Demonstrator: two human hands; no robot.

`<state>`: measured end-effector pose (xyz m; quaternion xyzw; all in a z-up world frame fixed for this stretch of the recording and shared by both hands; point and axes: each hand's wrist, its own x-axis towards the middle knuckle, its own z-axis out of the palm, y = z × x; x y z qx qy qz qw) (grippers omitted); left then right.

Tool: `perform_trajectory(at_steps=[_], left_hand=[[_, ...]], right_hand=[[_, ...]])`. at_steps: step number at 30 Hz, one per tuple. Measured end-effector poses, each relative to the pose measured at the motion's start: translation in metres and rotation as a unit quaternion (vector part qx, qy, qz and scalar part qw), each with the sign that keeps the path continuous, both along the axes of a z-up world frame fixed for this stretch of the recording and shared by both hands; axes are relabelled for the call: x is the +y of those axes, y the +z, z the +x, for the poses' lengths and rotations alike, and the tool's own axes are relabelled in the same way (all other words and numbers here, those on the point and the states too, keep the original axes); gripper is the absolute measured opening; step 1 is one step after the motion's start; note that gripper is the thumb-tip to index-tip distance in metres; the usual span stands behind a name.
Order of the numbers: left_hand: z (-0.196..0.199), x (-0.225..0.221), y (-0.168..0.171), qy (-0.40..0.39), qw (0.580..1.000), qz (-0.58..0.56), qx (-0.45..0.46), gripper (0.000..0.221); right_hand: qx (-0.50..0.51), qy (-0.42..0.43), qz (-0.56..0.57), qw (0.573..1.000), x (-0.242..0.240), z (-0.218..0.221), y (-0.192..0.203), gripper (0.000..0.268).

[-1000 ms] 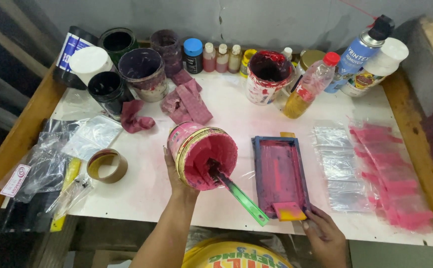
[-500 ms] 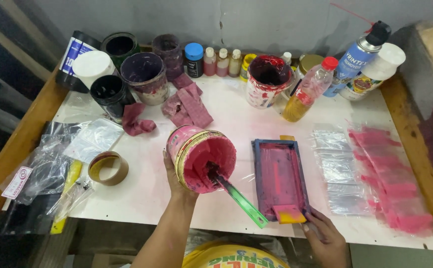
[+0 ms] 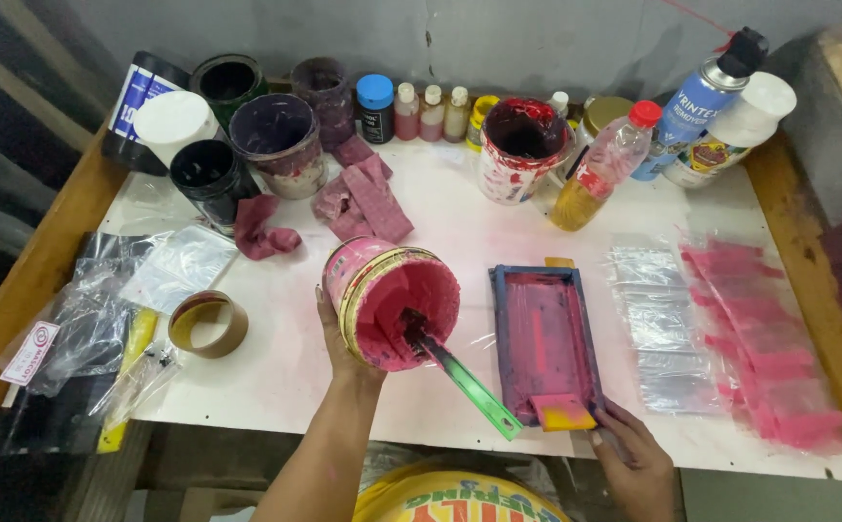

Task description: Mixing and stirring pink ink in a plastic container using a spatula on a workbench.

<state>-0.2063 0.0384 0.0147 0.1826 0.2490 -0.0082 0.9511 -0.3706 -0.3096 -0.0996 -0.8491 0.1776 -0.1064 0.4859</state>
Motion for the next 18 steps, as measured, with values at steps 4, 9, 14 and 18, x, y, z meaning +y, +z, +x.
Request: perform_trajectory(at_steps=[4,9,14,18], left_hand=[[0.000,0.001,0.005,-0.012,1.000,0.026,0.014,0.084],[0.003,0.002,-0.009,0.005,1.000,-0.011,0.000,0.079],[0.002,0.001,-0.006,-0.003,1.000,-0.015,-0.001,0.078],[0.001,0.000,0.003,-0.003,1.000,0.023,0.011,0.079]], right_hand=[[0.020,-0.007,0.003,1.000,0.006,0.000,0.015,0.042],[0.035,-0.015,0.012,0.999,0.010,0.002,0.023,0.041],[0.036,-0.012,0.029,0.999,0.006,0.001,0.014,0.042],[0.020,-0.005,0.005,1.000,0.008,0.002,0.017,0.040]])
